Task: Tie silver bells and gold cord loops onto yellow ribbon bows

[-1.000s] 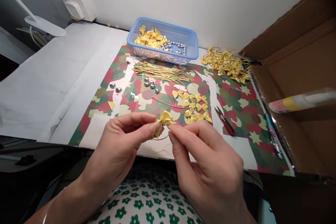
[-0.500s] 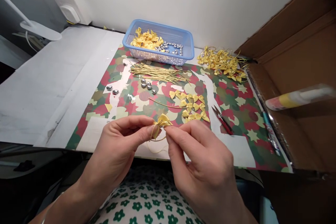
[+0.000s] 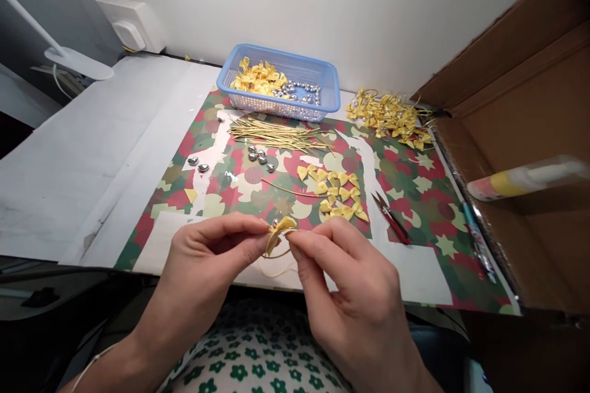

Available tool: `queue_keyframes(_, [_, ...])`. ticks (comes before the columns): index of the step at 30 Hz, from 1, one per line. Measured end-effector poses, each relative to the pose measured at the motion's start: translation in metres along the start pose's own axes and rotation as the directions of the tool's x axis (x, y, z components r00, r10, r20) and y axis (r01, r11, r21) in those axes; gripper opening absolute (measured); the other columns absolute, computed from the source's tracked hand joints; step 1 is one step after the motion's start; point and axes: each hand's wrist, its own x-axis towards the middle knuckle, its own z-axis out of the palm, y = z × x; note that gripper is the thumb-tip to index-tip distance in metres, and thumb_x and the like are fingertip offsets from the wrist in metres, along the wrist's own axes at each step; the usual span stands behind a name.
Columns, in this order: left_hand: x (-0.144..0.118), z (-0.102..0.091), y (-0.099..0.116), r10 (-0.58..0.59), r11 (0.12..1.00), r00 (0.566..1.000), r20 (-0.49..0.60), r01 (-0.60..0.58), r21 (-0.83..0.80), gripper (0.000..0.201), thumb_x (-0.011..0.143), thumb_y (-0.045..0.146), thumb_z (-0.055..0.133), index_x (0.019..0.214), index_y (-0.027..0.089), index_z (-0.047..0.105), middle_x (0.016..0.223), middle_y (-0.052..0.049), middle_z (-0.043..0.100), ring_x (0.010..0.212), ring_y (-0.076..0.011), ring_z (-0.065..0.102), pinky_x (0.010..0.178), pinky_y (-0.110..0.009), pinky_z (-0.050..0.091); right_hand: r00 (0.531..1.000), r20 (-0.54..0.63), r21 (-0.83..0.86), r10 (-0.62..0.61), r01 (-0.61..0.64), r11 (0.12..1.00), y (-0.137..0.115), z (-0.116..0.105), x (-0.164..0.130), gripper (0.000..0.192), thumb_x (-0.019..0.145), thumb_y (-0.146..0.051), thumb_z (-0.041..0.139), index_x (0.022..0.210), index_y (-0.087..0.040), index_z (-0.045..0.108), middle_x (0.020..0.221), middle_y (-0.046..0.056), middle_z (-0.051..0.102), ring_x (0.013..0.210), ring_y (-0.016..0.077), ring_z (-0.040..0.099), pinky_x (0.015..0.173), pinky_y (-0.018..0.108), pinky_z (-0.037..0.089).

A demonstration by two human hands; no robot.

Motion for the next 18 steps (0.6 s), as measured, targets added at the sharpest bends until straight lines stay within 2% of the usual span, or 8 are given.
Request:
queue_keyframes(4, [0.003, 0.004, 0.005, -0.12, 0.982, 0.989, 0.084, 0.13, -0.136, 0.01, 0.072, 0.022, 0.094, 0.077, 0.023, 0.085, 0.076, 0.001, 0.082, 0.073, -0.0125, 0.072, 0.071, -0.015, 0.06, 0.999, 0.002, 0.12, 0.054, -0.054, 0.991, 0.007, 0.004, 0.001, 0.024, 0.096, -0.003, 0.055, 0.097, -0.016, 0.075, 0.077, 0.002, 0.057, 0.069, 0.0136, 0.055, 0.062, 0.026, 0.048])
queue_keyframes(8, [0.004, 0.007, 0.011, -0.186, 0.957, 0.971, 0.152, 0.214, -0.197, 0.01, 0.072, 0.023, 0.094, 0.076, 0.022, 0.085, 0.07, 0.0, 0.08, 0.068, -0.0109, 0.069, 0.067, -0.015, 0.058, 0.997, -0.011, 0.183, 0.082, -0.079, 0.98, 0.009, 0.008, 0.001, 0.023, 0.096, -0.004, 0.055, 0.094, -0.018, 0.074, 0.074, 0.0, 0.057, 0.064, 0.0115, 0.052, 0.057, 0.023, 0.046])
queue_keyframes(18, [0.007, 0.006, 0.011, -0.188, 0.967, 0.959, 0.211, 0.218, -0.13, 0.005, 0.077, 0.022, 0.09, 0.078, 0.02, 0.085, 0.073, -0.001, 0.078, 0.069, -0.0108, 0.066, 0.068, -0.016, 0.056, 0.996, -0.042, 0.188, 0.076, -0.067, 0.98, 0.014, 0.011, -0.002, 0.021, 0.095, -0.002, 0.057, 0.088, -0.017, 0.07, 0.072, -0.001, 0.053, 0.062, 0.0103, 0.049, 0.056, 0.021, 0.043])
